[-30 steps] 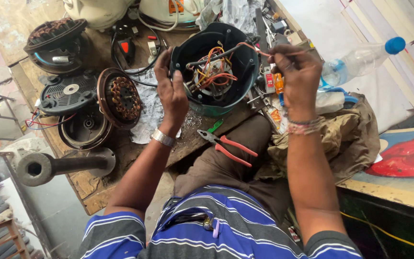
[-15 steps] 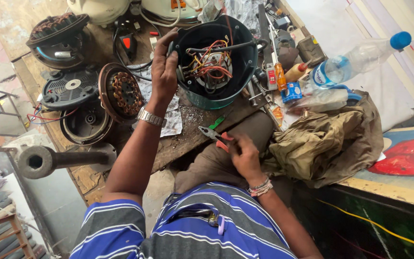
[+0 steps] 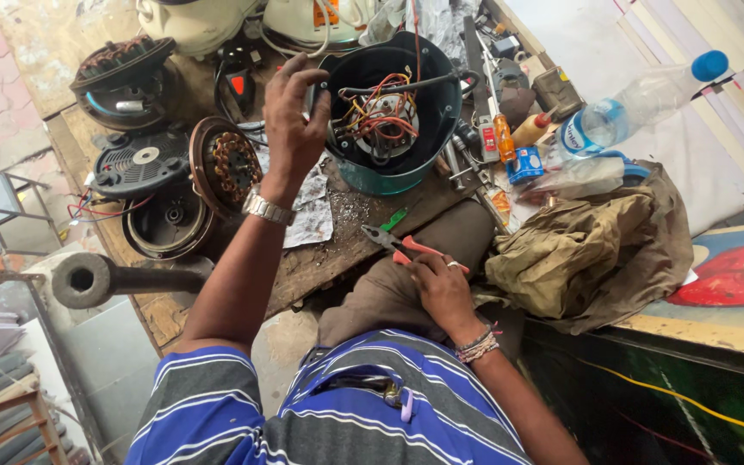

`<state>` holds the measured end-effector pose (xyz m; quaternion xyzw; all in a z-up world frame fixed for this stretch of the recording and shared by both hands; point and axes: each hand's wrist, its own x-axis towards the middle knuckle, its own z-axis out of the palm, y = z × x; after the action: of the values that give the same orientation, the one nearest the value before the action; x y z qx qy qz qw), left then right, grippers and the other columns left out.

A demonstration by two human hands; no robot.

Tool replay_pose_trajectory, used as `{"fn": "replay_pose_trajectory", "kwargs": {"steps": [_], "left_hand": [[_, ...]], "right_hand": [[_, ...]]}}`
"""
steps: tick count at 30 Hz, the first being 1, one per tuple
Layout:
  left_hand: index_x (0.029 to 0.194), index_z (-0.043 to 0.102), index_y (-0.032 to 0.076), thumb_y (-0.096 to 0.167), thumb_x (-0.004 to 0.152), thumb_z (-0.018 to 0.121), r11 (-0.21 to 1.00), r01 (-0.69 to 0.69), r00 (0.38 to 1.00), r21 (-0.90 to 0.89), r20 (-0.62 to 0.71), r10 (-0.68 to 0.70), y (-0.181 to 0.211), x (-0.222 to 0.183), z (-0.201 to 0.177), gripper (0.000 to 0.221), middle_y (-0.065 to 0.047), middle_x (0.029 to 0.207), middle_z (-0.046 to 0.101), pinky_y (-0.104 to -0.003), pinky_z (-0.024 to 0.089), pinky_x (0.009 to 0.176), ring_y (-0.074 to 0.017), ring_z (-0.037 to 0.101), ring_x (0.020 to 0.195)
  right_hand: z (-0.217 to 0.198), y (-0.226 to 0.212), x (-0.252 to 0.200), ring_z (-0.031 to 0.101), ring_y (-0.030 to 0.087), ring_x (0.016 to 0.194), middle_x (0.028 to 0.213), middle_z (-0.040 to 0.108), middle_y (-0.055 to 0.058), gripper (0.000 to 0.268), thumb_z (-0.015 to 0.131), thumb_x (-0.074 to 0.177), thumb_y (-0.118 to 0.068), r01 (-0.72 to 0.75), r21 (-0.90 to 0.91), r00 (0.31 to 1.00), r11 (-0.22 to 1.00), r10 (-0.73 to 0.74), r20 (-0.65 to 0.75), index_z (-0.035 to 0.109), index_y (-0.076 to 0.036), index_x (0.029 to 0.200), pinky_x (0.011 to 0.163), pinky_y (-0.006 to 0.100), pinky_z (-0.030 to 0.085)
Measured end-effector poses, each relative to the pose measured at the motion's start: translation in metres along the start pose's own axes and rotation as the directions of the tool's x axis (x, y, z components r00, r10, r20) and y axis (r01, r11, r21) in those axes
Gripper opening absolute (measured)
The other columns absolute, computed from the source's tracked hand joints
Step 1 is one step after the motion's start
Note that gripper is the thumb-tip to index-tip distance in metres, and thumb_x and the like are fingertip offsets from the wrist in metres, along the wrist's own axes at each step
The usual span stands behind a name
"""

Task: The person repairs an electric motor by stripping wire insulation with pliers and tightening terminal screws with a screwdriver. The person works on the internal wiring of a teal motor housing, using tools to adjust connections.

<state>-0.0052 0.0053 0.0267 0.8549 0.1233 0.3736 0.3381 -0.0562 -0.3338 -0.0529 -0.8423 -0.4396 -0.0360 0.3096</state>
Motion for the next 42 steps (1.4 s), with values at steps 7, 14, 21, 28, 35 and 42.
{"fn": "replay_pose_trajectory", "kwargs": {"steps": [7, 14, 21, 28, 35, 42], "left_hand": [[0.107, 0.080, 0.021, 0.025, 0.089, 0.080, 0.956, -0.110, 0.955, 0.272, 0.296, 0.026, 0.013, 0.031, -0.017, 0.019, -0.026, 0.150, 0.048, -0.069, 0.023, 0.111, -0.0496, 0.025, 0.145], [0.093, 0.081, 0.018, 0.027, 0.082, 0.083, 0.924, -0.210, 0.908, 0.321, 0.415, 0.061, 0.005, 0.050, -0.018, 0.015, -0.023, 0.147, 0.052, -0.076, 0.016, 0.109, -0.0488, 0.024, 0.148], [0.088, 0.080, 0.017, 0.022, 0.085, 0.084, 0.919, -0.278, 0.931, 0.279, 0.313, 0.187, 0.011, 0.052, -0.017, 0.007, -0.012, 0.141, 0.063, -0.073, 0.016, 0.115, -0.0451, 0.029, 0.149], [0.091, 0.079, 0.011, 0.016, 0.091, 0.080, 0.828, -0.521, 0.832, 0.209, 0.340, 0.438, 0.038, 0.062, -0.044, 0.004, -0.004, 0.121, 0.071, -0.051, 0.035, 0.108, -0.0298, 0.054, 0.129], [0.082, 0.069, 0.006, 0.009, 0.095, 0.065, 0.715, -0.647, 0.730, 0.266, 0.488, 0.479, 0.056, 0.067, -0.057, 0.014, -0.007, 0.093, 0.068, -0.040, 0.050, 0.081, -0.0268, 0.067, 0.091], [0.084, 0.065, 0.001, 0.004, 0.093, 0.067, 0.745, -0.614, 0.733, 0.259, 0.537, 0.417, 0.060, 0.079, -0.054, 0.010, -0.013, 0.093, 0.069, -0.044, 0.055, 0.067, -0.0330, 0.068, 0.072]], "right_hand": [[0.003, 0.002, 0.001, 0.062, 0.030, 0.097, 0.104, 0.065, 0.006, 0.024, 0.074, 0.082, -0.007, 0.020, 0.011, 0.999, 1.000, -0.020, -0.029, 0.072, -0.012, 0.105, 0.085, 0.043, 0.051], [0.005, 0.000, 0.003, 0.063, 0.029, 0.095, 0.102, 0.066, 0.003, 0.026, 0.075, 0.081, -0.008, 0.001, 0.004, 1.000, 1.000, -0.001, -0.019, 0.073, -0.014, 0.106, 0.082, 0.042, 0.051], [0.006, -0.001, 0.005, 0.062, 0.028, 0.095, 0.103, 0.066, 0.003, 0.026, 0.075, 0.080, -0.007, 0.006, -0.002, 0.999, 1.000, -0.006, -0.032, 0.073, -0.013, 0.106, 0.082, 0.042, 0.051], [0.006, 0.002, 0.001, 0.062, 0.029, 0.098, 0.105, 0.065, 0.003, 0.028, 0.075, 0.080, -0.007, 0.014, 0.011, 1.000, 1.000, -0.014, -0.025, 0.072, -0.013, 0.107, 0.085, 0.043, 0.050], [0.015, 0.010, -0.003, 0.061, 0.030, 0.099, 0.106, 0.065, 0.004, 0.026, 0.074, 0.083, -0.009, 0.025, 0.042, 0.999, 0.999, -0.024, -0.040, 0.072, -0.013, 0.109, 0.087, 0.043, 0.050], [0.023, 0.019, -0.009, 0.061, 0.029, 0.102, 0.107, 0.065, 0.005, 0.022, 0.074, 0.086, -0.013, 0.013, 0.075, 0.998, 0.997, -0.008, -0.067, 0.073, -0.013, 0.108, 0.088, 0.043, 0.049]]}}
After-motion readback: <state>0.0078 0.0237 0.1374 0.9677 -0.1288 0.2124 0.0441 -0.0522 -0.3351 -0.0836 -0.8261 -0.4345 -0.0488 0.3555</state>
